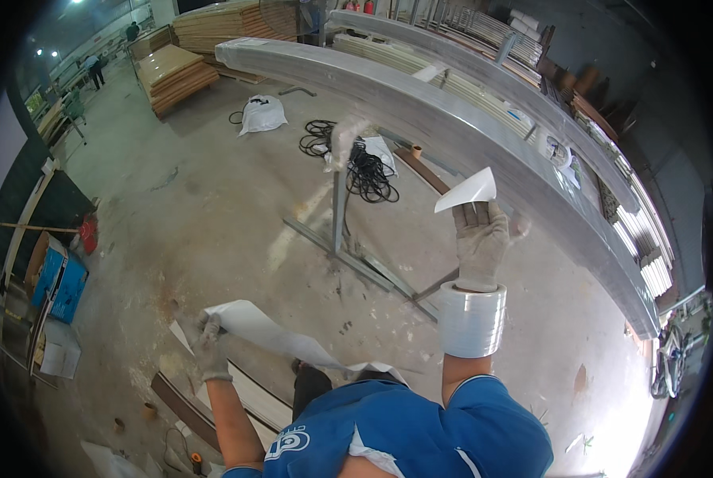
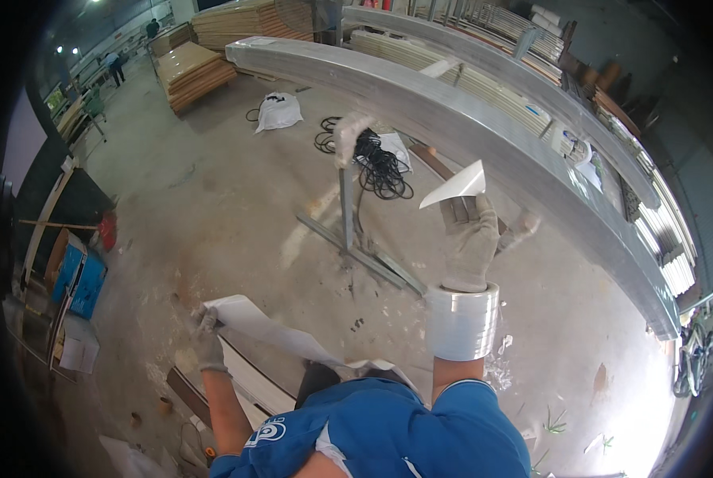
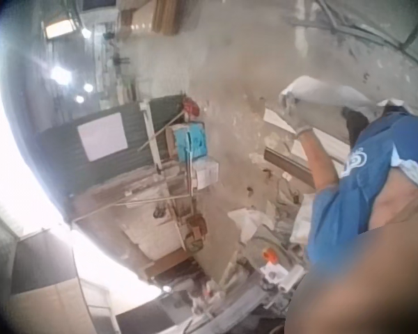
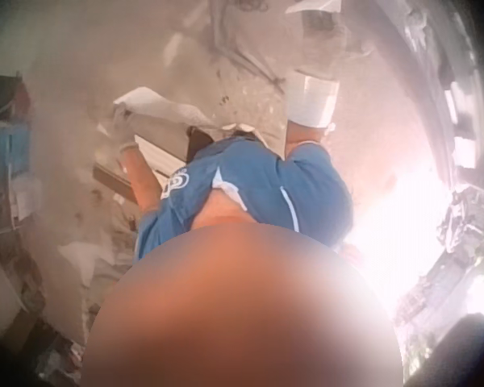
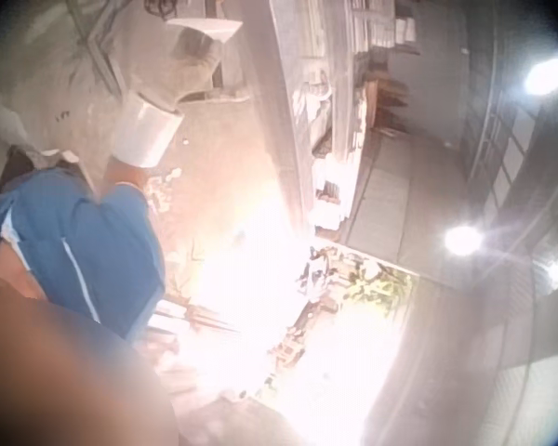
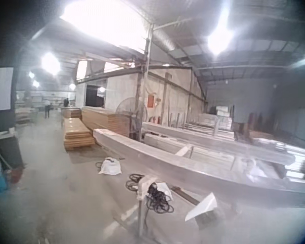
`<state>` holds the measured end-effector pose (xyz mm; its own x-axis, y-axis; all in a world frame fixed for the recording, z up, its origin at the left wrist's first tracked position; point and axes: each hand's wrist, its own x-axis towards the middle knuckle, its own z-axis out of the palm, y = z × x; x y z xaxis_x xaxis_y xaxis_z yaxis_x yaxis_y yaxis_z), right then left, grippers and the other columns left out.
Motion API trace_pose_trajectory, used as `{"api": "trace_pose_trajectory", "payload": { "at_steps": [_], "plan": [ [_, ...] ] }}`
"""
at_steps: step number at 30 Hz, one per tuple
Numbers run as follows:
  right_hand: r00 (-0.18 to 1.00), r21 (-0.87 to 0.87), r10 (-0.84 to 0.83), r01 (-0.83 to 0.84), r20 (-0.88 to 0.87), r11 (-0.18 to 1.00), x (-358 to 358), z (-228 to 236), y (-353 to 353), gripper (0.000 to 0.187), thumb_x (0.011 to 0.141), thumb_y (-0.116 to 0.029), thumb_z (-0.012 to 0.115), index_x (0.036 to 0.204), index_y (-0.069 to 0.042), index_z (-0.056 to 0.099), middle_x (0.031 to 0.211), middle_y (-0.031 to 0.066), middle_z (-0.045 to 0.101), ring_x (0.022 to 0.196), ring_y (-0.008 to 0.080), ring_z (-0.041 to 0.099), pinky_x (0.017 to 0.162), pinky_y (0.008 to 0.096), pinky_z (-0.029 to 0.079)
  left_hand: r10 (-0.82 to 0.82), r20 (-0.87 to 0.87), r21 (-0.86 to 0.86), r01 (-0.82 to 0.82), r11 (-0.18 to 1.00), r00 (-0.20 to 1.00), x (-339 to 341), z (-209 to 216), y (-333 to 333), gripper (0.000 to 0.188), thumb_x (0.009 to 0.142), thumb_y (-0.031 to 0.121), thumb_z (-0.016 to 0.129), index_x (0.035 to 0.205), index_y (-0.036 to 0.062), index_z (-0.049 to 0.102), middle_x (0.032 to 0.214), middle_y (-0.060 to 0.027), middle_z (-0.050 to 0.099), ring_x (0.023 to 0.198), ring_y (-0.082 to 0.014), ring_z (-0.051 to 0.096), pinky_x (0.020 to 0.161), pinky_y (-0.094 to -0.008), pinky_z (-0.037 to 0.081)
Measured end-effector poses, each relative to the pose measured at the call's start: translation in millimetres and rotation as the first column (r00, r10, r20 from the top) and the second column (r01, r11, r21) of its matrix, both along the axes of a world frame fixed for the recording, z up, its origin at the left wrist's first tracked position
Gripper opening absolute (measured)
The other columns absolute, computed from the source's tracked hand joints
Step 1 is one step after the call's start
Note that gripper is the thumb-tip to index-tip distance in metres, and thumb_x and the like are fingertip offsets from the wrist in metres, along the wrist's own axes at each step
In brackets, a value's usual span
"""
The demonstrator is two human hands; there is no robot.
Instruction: The person wraps long white profiles in clear plastic film, tears off film, and places small wooden blocks on the wrapped profiles. The person also handles printed labels and a tape measure on a workbench.
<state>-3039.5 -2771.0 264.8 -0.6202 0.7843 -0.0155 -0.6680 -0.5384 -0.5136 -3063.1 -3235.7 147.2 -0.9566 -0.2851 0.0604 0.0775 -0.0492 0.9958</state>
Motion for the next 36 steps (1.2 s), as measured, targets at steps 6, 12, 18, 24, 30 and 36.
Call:
{"api": "trace_pose_trajectory", "payload": {
  "at_steps": [6, 12, 18, 24, 30, 36],
  "plan": [
    [0.969, 0.116, -0.239, 0.245, -0.059, 0.963, -178.0, 54.2, -36.6, 0.027, 0.099, -0.016, 0.054, 0.116, 0.004, 0.058, 0.115, 0.0191, 0.065, 0.104, 0.0298, 0.064, 0.099, 0.0454, 0.053, -0.086, -0.086, -0.161, 0.071, 0.984, 0.993, -247.5, 27.6, -26.9, 0.043, 0.094, 0.003, 0.061, 0.137, -0.001, 0.053, 0.094, -0.0039, 0.063, 0.08, -0.0117, 0.06, 0.07, -0.0254, 0.052],
    [0.984, 0.234, -0.021, 0.063, -0.176, 0.97, -398.0, 59.1, -74.8, 0.03, 0.101, -0.019, 0.051, 0.119, 0.004, 0.058, 0.115, 0.0185, 0.066, 0.107, 0.0318, 0.065, 0.097, 0.048, 0.053, -0.142, -0.024, -0.408, 0.12, 0.905, 0.99, -444.3, 85.3, -36.4, 0.018, 0.087, 0.002, 0.065, 0.103, 0.0005, 0.072, 0.094, -0.007, 0.065, 0.087, -0.015, 0.063, 0.073, -0.0269, 0.053],
    [0.97, 0.291, 0.239, -0.214, -0.051, 0.932, -604.6, 68.3, -198.1, 0.019, 0.1, -0.016, 0.055, 0.108, 0.0, 0.06, 0.111, 0.0135, 0.067, 0.104, 0.0254, 0.065, 0.096, 0.0439, 0.052, -0.204, -0.148, -0.437, 0.121, 0.892, 0.968, -625.0, 109.4, -49.1, 0.017, 0.083, 0.013, 0.073, 0.094, 0.0003, 0.073, 0.094, -0.011, 0.066, 0.096, -0.023, 0.064, 0.077, -0.0329, 0.054],
    [0.943, 0.509, 0.33, -0.307, 0.049, 0.804, -787.8, 49.5, -355.3, 0.013, 0.1, -0.012, 0.059, 0.104, -0.001, 0.063, 0.104, 0.0062, 0.067, 0.096, 0.0141, 0.063, 0.089, 0.0313, 0.052, -0.337, -0.473, -0.707, -0.123, 0.696, 0.814, -785.8, 132.0, -119.3, 0.044, 0.075, 0.028, 0.085, 0.102, -0.0019, 0.067, 0.1, -0.0154, 0.063, 0.094, -0.028, 0.062, 0.079, -0.0363, 0.052],
    [0.975, 0.672, 0.176, -0.221, 0.136, 0.707, -947.5, 38.9, -503.9, 0.017, 0.099, -0.011, 0.061, 0.108, 0.003, 0.063, 0.115, 0.0105, 0.065, 0.086, 0.0071, 0.059, 0.077, 0.0224, 0.049, -0.426, -0.568, -0.686, -0.12, 0.717, 0.705, -964.3, 153.8, -170.8, 0.044, 0.077, 0.032, 0.081, 0.105, 0.0022, 0.063, 0.099, -0.0164, 0.063, 0.092, -0.0346, 0.058, 0.077, -0.0412, 0.049],
    [0.978, 0.972, -0.179, -0.064, 0.106, 0.225, -1082.8, 64.5, -535.9, 0.038, 0.082, -0.019, 0.077, 0.111, 0.002, 0.064, 0.125, 0.0224, 0.062, 0.118, 0.0322, 0.059, 0.101, 0.0414, 0.045, -0.538, -0.421, -0.614, 0.207, 0.762, 0.731, -1137.5, 175.6, -199.9, 0.03, 0.086, 0.023, 0.071, 0.107, 0.0034, 0.065, 0.096, -0.0161, 0.065, 0.089, -0.0343, 0.062, 0.078, -0.0427, 0.049]
  ]
}}
